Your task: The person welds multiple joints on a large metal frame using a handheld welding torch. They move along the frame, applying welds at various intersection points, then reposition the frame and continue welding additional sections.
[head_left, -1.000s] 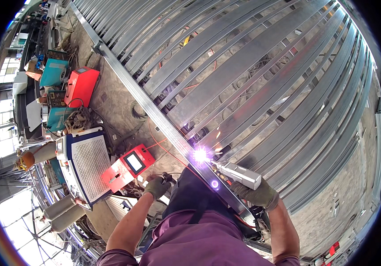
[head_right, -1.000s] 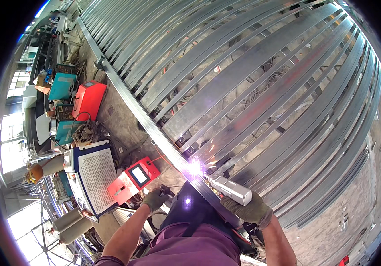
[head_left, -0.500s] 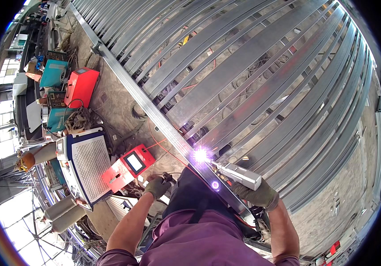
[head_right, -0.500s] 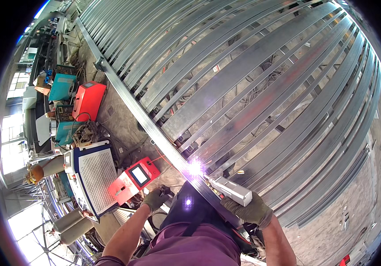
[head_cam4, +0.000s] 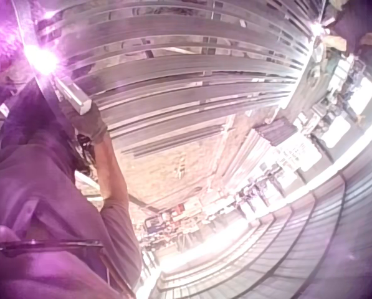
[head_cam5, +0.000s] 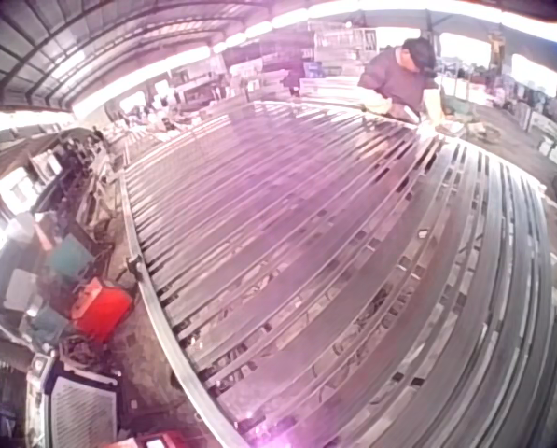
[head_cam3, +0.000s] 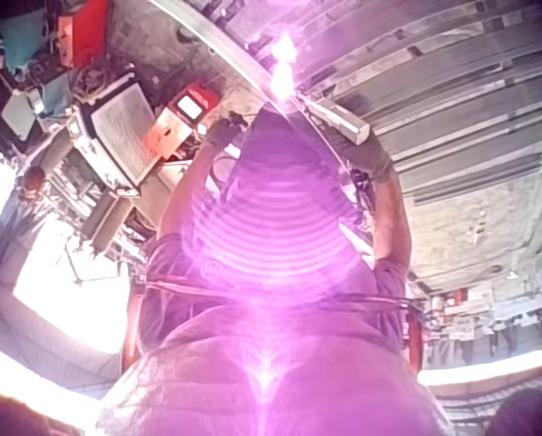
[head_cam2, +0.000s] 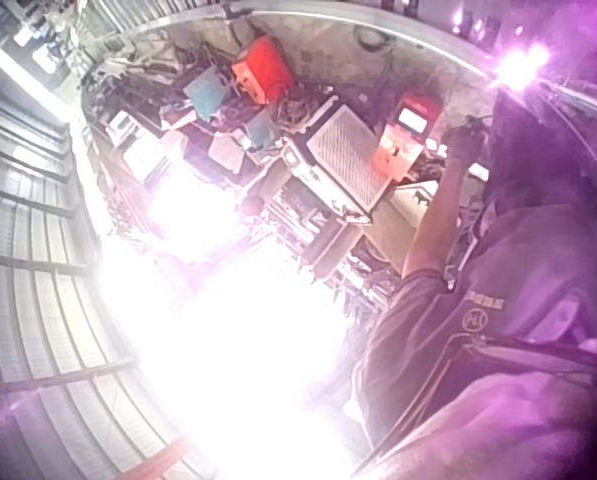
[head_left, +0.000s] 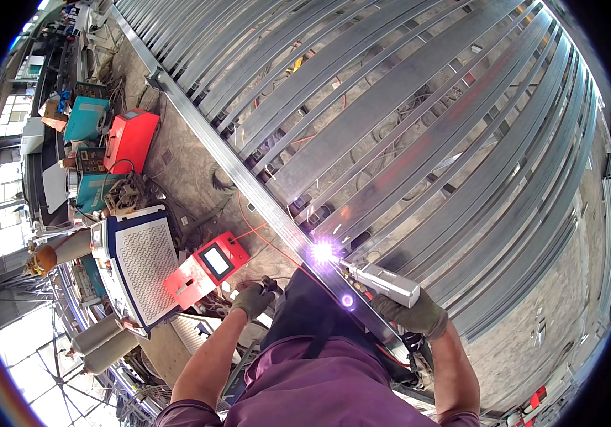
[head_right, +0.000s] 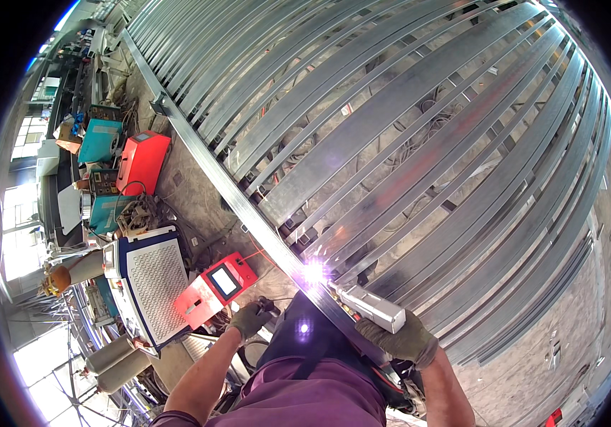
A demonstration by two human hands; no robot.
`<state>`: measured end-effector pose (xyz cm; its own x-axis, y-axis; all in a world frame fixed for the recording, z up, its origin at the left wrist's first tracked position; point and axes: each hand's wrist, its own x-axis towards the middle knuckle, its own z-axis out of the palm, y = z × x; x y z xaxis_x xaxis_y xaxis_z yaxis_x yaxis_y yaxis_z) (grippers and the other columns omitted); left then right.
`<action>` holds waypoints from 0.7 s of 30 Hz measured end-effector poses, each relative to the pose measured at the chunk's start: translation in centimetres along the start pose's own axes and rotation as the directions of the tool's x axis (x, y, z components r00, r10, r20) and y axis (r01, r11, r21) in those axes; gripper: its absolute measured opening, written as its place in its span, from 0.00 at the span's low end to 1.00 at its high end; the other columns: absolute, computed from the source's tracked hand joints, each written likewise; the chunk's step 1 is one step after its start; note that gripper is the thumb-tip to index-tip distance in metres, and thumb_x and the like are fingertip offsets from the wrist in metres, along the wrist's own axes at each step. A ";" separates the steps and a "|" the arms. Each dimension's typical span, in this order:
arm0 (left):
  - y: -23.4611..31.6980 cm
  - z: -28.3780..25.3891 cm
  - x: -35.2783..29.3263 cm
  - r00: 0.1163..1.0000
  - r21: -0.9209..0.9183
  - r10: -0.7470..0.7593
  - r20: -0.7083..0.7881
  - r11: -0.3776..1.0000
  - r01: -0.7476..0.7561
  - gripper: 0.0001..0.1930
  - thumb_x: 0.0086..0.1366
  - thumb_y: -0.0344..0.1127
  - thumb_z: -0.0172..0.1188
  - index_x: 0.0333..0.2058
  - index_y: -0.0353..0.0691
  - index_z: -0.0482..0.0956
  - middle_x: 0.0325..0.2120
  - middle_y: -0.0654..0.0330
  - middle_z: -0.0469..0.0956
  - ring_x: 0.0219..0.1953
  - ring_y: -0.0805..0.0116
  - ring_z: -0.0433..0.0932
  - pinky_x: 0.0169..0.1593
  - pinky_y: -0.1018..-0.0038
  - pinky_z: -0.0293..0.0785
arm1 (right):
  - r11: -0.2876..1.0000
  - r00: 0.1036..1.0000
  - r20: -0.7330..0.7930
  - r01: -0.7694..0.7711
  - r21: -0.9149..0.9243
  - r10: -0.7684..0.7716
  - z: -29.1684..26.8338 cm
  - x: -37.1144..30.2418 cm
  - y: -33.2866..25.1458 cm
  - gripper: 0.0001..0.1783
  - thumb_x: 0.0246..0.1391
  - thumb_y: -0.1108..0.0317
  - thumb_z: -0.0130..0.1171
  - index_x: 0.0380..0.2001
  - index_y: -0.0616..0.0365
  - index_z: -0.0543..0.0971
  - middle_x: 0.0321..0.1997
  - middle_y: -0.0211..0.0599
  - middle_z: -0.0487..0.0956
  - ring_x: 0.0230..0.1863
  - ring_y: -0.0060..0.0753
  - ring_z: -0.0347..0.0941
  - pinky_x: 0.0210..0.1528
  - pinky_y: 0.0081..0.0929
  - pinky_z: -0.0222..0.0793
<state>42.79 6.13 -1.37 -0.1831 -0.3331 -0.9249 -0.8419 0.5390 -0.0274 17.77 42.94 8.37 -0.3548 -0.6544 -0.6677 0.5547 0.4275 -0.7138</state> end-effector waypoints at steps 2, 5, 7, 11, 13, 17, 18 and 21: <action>0.3 -0.2 -0.3 1.000 -0.005 0.002 0.000 1.000 -0.002 0.30 0.64 0.58 0.62 0.57 0.43 0.81 0.52 0.49 0.84 0.55 0.52 0.82 0.59 0.62 0.75 | 1.000 1.000 -0.008 0.001 -0.019 -0.001 0.0 0.0 0.3 0.21 0.60 0.66 0.72 0.55 0.57 0.81 0.49 0.34 0.87 0.50 0.24 0.83 0.51 0.25 0.83; 0.5 -0.4 -0.3 1.000 0.002 -0.007 0.014 1.000 0.007 0.31 0.64 0.58 0.62 0.58 0.43 0.80 0.52 0.49 0.83 0.56 0.52 0.82 0.59 0.62 0.75 | 1.000 1.000 -0.016 -0.003 -0.019 0.003 0.0 -0.1 0.4 0.21 0.60 0.65 0.72 0.55 0.56 0.81 0.50 0.35 0.87 0.50 0.24 0.83 0.51 0.25 0.83; 0.0 0.0 0.1 1.000 0.006 0.007 0.015 1.000 -0.008 0.31 0.64 0.58 0.62 0.58 0.43 0.80 0.52 0.49 0.83 0.56 0.52 0.82 0.59 0.62 0.75 | 1.000 1.000 -0.015 0.005 -0.023 -0.006 0.0 -0.2 0.4 0.22 0.60 0.65 0.72 0.55 0.56 0.81 0.50 0.35 0.87 0.51 0.24 0.83 0.52 0.26 0.83; 0.0 0.0 0.1 1.000 0.005 0.004 0.009 1.000 -0.004 0.30 0.64 0.58 0.61 0.57 0.44 0.80 0.52 0.50 0.84 0.56 0.53 0.82 0.59 0.62 0.75 | 1.000 1.000 -0.018 0.011 -0.022 -0.011 0.0 -0.3 0.4 0.21 0.60 0.64 0.72 0.55 0.56 0.81 0.51 0.36 0.87 0.51 0.25 0.83 0.52 0.26 0.82; 0.1 0.0 0.1 1.000 0.002 0.005 0.012 1.000 -0.005 0.29 0.64 0.57 0.61 0.57 0.44 0.81 0.52 0.50 0.84 0.56 0.53 0.82 0.60 0.63 0.75 | 1.000 1.000 -0.017 0.011 -0.028 -0.012 0.0 -0.4 0.3 0.21 0.61 0.63 0.72 0.55 0.56 0.81 0.51 0.36 0.87 0.51 0.25 0.83 0.52 0.26 0.82; 0.2 0.0 0.1 1.000 -0.022 0.005 0.006 1.000 -0.005 0.28 0.64 0.56 0.61 0.56 0.45 0.83 0.52 0.50 0.84 0.56 0.54 0.82 0.60 0.64 0.74 | 1.000 1.000 0.019 -0.014 0.012 0.013 -0.1 -0.3 0.6 0.22 0.61 0.63 0.71 0.56 0.56 0.80 0.50 0.34 0.87 0.51 0.25 0.83 0.53 0.26 0.82; -0.1 0.2 0.2 0.999 -0.025 0.035 -0.008 0.999 -0.035 0.28 0.64 0.58 0.60 0.54 0.43 0.83 0.50 0.47 0.84 0.55 0.51 0.82 0.58 0.61 0.75 | 0.998 0.999 0.036 -0.037 0.043 0.036 -0.1 -0.3 0.6 0.22 0.61 0.63 0.71 0.56 0.57 0.80 0.50 0.34 0.86 0.51 0.25 0.83 0.53 0.26 0.82; -0.7 0.6 0.5 0.997 -0.030 0.070 -0.018 0.997 -0.071 0.28 0.65 0.59 0.59 0.51 0.41 0.83 0.48 0.45 0.84 0.54 0.48 0.82 0.57 0.59 0.75 | 0.998 1.000 0.015 -0.014 -0.054 0.015 -0.1 -0.5 0.5 0.23 0.61 0.63 0.71 0.57 0.58 0.79 0.50 0.34 0.86 0.50 0.24 0.83 0.53 0.25 0.82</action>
<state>43.57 6.07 -2.00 -0.2512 -0.3083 -0.9175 -0.8417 0.5376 0.0498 18.14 43.53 8.33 -0.3354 -0.6574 -0.6748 0.5180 0.4696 -0.7149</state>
